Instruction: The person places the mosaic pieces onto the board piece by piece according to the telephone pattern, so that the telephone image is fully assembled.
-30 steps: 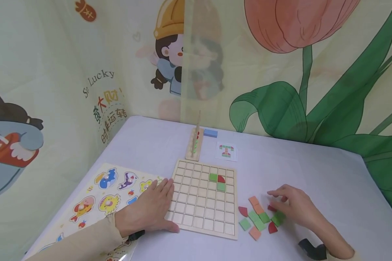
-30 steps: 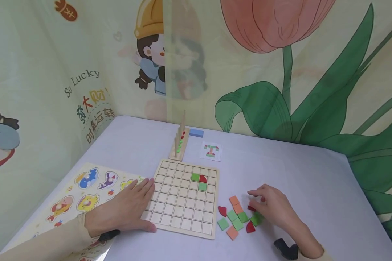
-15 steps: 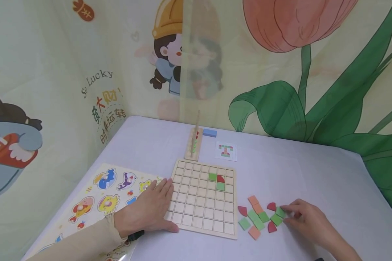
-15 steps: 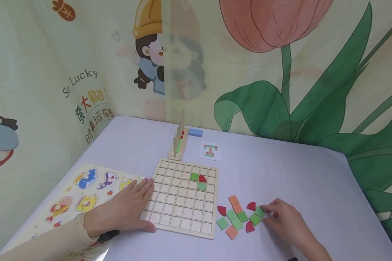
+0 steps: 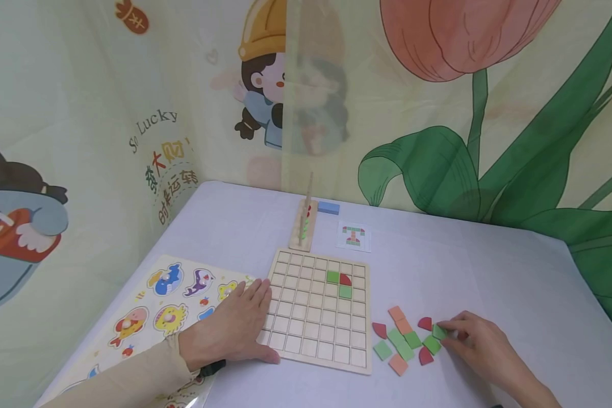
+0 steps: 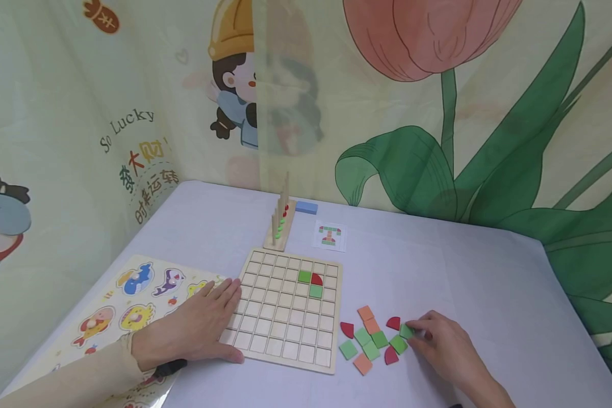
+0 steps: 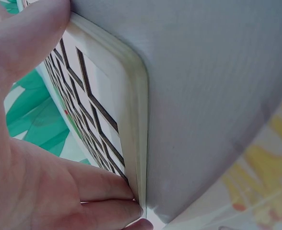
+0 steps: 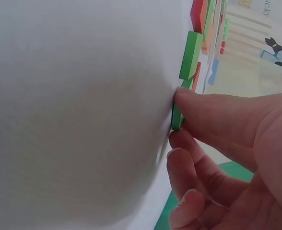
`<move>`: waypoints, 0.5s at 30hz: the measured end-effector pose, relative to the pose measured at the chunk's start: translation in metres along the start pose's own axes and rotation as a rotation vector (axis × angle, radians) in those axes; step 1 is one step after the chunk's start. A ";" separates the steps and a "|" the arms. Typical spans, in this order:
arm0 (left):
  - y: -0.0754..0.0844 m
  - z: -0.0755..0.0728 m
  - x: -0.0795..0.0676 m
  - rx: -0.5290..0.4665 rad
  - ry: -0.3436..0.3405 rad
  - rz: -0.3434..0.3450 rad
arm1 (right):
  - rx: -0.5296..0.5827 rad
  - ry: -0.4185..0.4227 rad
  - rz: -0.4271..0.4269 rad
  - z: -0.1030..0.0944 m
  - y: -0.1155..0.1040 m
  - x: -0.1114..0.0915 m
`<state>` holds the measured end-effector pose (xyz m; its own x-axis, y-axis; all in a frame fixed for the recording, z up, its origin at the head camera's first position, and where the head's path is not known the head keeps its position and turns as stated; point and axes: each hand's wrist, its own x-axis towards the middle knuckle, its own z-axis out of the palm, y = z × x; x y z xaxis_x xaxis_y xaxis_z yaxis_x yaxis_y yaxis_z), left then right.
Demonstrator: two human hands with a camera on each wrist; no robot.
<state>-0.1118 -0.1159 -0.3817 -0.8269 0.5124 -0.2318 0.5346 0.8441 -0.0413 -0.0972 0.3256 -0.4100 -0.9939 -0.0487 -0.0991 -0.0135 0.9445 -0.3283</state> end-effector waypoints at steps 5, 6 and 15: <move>0.000 -0.001 0.000 -0.010 0.002 0.000 | -0.011 0.011 -0.002 0.000 -0.001 0.000; 0.000 -0.002 0.000 -0.012 0.001 -0.002 | -0.016 0.012 0.001 0.000 -0.001 0.000; 0.001 -0.003 0.000 -0.015 -0.016 -0.009 | -0.031 -0.012 0.018 -0.007 -0.003 0.002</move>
<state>-0.1117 -0.1146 -0.3787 -0.8288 0.5020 -0.2472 0.5242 0.8511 -0.0294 -0.1001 0.3254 -0.4027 -0.9927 -0.0352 -0.1157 0.0008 0.9547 -0.2974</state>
